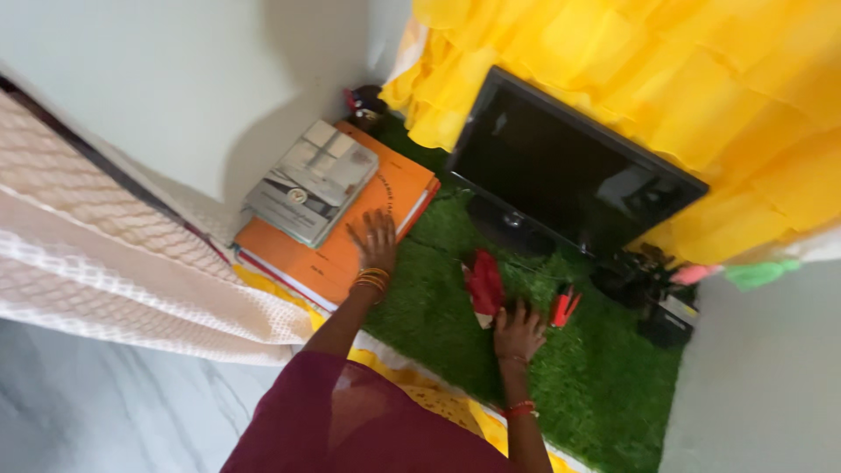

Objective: The person organizes stationery items on a green mat. They place a red pouch, a pen holder, and a stapler on the mat, then adjust a yellow curtain. They pick up a file, a red folder, a blue folder, an orange file, and a calendar from the floor and place them on the mat.

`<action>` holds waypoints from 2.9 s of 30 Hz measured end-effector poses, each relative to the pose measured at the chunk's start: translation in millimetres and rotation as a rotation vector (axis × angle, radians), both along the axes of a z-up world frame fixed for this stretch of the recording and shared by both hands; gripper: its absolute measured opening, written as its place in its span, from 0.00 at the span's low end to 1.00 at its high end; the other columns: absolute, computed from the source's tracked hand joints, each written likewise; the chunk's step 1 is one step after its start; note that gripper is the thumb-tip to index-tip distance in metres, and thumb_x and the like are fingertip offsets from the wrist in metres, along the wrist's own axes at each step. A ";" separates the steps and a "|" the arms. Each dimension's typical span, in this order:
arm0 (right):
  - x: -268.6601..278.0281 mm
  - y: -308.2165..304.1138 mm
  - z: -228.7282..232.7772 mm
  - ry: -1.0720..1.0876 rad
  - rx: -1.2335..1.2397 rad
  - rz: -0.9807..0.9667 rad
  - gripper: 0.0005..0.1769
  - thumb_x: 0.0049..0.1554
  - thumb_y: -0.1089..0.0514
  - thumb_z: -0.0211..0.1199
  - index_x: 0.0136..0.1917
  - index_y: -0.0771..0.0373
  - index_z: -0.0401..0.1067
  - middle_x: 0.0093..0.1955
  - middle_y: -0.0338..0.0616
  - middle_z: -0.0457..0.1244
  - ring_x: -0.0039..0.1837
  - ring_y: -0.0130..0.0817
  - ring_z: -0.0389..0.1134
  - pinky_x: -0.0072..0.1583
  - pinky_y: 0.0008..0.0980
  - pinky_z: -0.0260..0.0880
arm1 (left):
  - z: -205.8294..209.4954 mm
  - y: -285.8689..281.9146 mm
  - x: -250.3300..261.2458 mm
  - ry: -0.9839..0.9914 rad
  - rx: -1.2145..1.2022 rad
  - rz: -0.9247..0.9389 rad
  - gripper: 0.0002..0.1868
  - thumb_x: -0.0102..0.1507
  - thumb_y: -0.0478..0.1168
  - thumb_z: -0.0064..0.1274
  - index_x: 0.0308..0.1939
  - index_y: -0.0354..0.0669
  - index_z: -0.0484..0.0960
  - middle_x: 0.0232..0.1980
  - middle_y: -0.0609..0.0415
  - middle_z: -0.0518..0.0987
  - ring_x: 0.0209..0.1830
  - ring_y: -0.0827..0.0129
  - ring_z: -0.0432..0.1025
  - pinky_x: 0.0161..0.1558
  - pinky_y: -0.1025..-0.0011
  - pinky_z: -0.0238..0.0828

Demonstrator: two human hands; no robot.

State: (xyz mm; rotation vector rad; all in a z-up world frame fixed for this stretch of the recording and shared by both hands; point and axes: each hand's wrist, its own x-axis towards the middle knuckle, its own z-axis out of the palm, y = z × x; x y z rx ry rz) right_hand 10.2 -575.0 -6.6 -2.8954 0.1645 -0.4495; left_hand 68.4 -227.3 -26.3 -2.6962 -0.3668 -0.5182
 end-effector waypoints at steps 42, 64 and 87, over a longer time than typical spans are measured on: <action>43.8 71.9 -4.1 0.135 -0.025 0.437 0.45 0.61 0.34 0.53 0.84 0.45 0.43 0.85 0.48 0.41 0.83 0.55 0.42 0.75 0.66 0.37 | 61.1 25.8 -36.6 0.068 -0.370 0.004 0.37 0.67 0.52 0.47 0.79 0.46 0.58 0.85 0.44 0.43 0.85 0.48 0.34 0.76 0.35 0.25; 82.2 -109.5 -8.5 0.086 0.245 -0.165 0.40 0.60 0.45 0.64 0.80 0.46 0.52 0.57 0.64 0.65 0.49 0.66 0.70 0.48 0.58 0.73 | 1.8 -147.0 -49.0 0.688 -0.361 -0.410 0.40 0.67 0.73 0.17 0.82 0.72 0.38 0.85 0.53 0.30 0.83 0.46 0.28 0.70 0.26 0.18; 78.4 -218.0 -10.9 -0.125 0.300 -0.303 0.38 0.58 0.54 0.71 0.77 0.53 0.58 0.68 0.54 0.63 0.62 0.60 0.66 0.60 0.52 0.69 | 7.4 -148.9 -52.8 0.557 -0.341 -0.433 0.38 0.68 0.71 0.18 0.81 0.74 0.36 0.85 0.54 0.33 0.84 0.51 0.26 0.71 0.29 0.16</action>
